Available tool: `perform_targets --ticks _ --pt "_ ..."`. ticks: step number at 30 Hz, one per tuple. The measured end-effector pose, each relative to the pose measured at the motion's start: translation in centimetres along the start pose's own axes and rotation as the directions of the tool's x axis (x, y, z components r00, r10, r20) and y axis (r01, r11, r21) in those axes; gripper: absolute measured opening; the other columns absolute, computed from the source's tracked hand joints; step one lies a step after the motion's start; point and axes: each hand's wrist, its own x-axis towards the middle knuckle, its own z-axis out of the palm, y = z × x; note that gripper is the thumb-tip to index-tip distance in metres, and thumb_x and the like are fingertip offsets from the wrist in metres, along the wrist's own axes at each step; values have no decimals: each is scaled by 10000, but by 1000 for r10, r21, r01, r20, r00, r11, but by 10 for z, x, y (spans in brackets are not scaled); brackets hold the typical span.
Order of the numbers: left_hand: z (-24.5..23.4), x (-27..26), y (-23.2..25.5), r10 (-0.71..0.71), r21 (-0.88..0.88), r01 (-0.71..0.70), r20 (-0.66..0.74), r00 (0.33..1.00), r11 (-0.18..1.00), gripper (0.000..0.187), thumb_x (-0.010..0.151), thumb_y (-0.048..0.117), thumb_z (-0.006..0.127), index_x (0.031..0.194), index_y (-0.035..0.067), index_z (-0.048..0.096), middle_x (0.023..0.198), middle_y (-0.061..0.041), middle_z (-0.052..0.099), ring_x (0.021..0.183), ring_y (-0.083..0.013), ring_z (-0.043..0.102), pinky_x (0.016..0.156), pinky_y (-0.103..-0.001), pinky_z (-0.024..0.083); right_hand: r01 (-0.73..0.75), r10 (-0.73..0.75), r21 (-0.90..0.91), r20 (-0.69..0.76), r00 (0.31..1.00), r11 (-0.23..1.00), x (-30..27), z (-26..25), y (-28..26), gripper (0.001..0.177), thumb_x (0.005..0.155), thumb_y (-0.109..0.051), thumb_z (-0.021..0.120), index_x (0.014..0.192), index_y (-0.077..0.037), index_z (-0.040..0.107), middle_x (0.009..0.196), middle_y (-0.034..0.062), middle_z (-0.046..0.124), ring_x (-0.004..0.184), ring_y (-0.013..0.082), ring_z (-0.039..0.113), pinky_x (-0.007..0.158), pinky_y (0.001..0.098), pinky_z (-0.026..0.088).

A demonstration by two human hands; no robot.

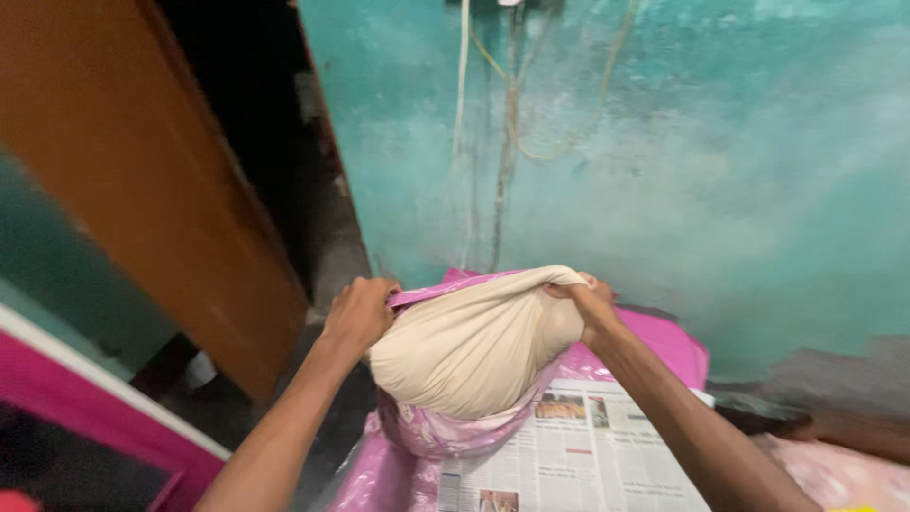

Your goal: The person inserts a white pillow into a pink floral pillowcase. They repeatedly pull, adjust, and tuck the fabric over the pillow, working to fully enclose it. The pillow is handled by hand on a surface covered with newspapers.

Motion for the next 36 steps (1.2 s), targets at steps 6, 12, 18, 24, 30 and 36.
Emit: perform_targets --ticks 6,12,18,24,30,36 --pt "-15 -4 -50 -273 167 243 192 943 956 181 771 91 753 914 177 823 1004 -179 746 983 -372 722 871 -462 578 -113 113 -24 -26 993 993 20 9 -11 363 760 -56 797 1102 -45 677 1019 125 721 862 285 711 736 502 591" --pt "9 -25 -101 -369 -724 431 257 893 538 123 828 -17 610 796 -35 728 823 -240 759 705 -320 767 565 -424 601 -212 220 124 -57 974 969 36 -7 -5 405 790 -113 768 1185 -65 690 1103 123 738 954 306 733 832 529 604" --pt "99 -73 -51 -240 -342 849 855 459 404 501 942 550 637 992 53 612 824 -130 715 669 -258 724 542 -350 599 -197 208 158 -51 977 968 22 3 1 398 852 -153 719 1236 -66 661 1117 113 731 990 297 718 878 503 591" --pt "162 -117 -1 -270 -695 567 500 823 442 502 992 434 647 864 -48 709 703 -103 699 507 -114 591 475 -242 445 -113 95 -135 -133 987 984 -28 14 -7 438 855 -180 741 1249 -6 661 1120 142 731 990 289 723 860 467 600" --pt "91 -55 -6 -112 -547 368 655 747 -752 196 990 185 548 830 112 634 740 1 661 622 -100 656 598 -217 552 -64 107 -504 57 993 861 -63 -23 -11 485 813 -161 754 1272 -22 687 1143 133 747 991 239 727 867 384 596" --pt "27 -27 -20 77 -470 287 416 906 -835 280 947 219 603 688 157 517 669 -3 618 699 -189 663 766 -382 602 215 -10 -694 287 958 687 -97 -45 9 586 742 -140 820 1289 -43 634 1176 69 716 1073 188 661 958 347 518"
